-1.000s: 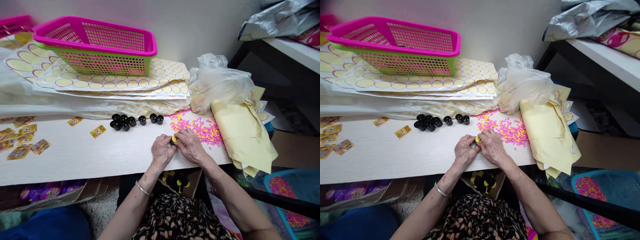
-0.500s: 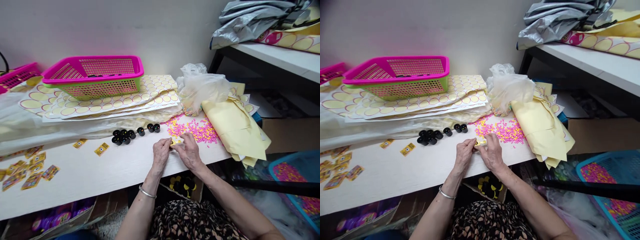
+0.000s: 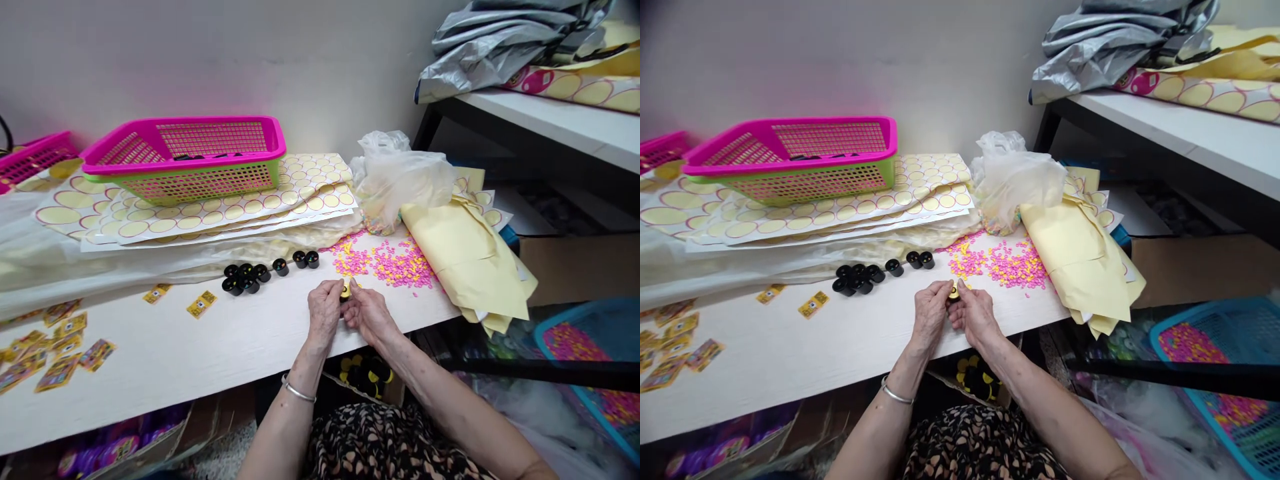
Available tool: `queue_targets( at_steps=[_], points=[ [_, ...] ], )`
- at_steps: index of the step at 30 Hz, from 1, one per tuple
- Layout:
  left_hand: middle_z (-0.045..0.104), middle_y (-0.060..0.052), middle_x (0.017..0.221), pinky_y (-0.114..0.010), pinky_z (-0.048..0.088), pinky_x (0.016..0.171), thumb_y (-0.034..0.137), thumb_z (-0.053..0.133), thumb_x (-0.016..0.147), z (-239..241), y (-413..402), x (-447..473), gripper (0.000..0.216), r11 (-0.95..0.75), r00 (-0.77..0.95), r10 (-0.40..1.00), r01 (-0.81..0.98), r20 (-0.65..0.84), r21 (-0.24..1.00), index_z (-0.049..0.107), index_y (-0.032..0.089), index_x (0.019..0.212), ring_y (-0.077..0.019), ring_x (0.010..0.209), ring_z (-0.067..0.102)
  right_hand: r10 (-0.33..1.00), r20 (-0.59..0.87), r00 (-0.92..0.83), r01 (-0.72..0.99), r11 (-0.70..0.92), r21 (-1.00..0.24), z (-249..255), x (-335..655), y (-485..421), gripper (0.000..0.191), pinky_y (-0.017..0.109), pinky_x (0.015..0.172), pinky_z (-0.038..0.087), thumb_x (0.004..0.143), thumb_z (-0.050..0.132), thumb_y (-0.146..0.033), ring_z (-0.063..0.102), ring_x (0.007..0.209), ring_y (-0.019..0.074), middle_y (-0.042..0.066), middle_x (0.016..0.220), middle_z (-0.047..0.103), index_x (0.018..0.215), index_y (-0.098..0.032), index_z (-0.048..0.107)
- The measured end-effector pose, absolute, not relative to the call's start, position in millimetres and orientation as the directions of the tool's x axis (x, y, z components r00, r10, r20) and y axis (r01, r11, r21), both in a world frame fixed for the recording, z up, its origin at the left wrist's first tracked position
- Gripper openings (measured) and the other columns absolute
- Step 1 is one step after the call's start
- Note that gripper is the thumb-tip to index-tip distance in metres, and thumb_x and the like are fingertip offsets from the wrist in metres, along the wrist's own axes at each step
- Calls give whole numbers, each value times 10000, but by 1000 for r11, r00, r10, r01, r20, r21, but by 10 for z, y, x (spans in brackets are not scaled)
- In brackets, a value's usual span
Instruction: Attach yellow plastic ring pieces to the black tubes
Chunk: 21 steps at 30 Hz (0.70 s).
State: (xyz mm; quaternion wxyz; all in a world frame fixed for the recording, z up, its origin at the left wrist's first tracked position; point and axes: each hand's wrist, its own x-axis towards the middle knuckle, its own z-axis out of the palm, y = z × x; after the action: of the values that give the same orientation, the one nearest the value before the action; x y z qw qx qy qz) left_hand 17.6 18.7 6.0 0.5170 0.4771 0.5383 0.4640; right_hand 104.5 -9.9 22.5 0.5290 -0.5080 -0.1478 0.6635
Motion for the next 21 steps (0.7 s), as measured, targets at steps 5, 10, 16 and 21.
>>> queue_targets(
  at_steps=[5,10,16,21],
  points=[
    [586,4,588,-206,366,476,347,607,684,112,193,207,227,220,-58,974,-4,-220,976,667,128,663,-86,505,477,865,-498,56,-519,-401,-755,220,1044,-63,399,139,252,306,678,685,-478,459,291,77,-24,445,568,805,-173,461],
    [430,57,396,-195,269,375,428,641,656,163,221,177,327,307,-30,951,9,-307,952,578,131,535,-55,367,358,865,-501,10,-478,-436,-762,208,1098,-55,396,128,256,310,680,677,-484,473,300,79,-18,444,581,810,-173,469],
    [469,37,381,-191,256,359,448,658,653,192,322,83,351,331,162,930,23,-330,943,575,130,532,-58,343,384,878,-466,-107,-422,-465,-778,255,1192,-61,422,135,305,387,570,781,-365,514,345,79,-11,489,615,797,-167,484],
    [501,22,397,-190,289,366,403,673,638,192,399,52,308,357,232,907,22,-352,934,588,124,539,-63,357,407,831,-541,-132,-362,-548,-754,281,1244,13,392,137,294,376,564,767,-283,514,338,87,-2,491,629,794,-177,468]
  ],
)
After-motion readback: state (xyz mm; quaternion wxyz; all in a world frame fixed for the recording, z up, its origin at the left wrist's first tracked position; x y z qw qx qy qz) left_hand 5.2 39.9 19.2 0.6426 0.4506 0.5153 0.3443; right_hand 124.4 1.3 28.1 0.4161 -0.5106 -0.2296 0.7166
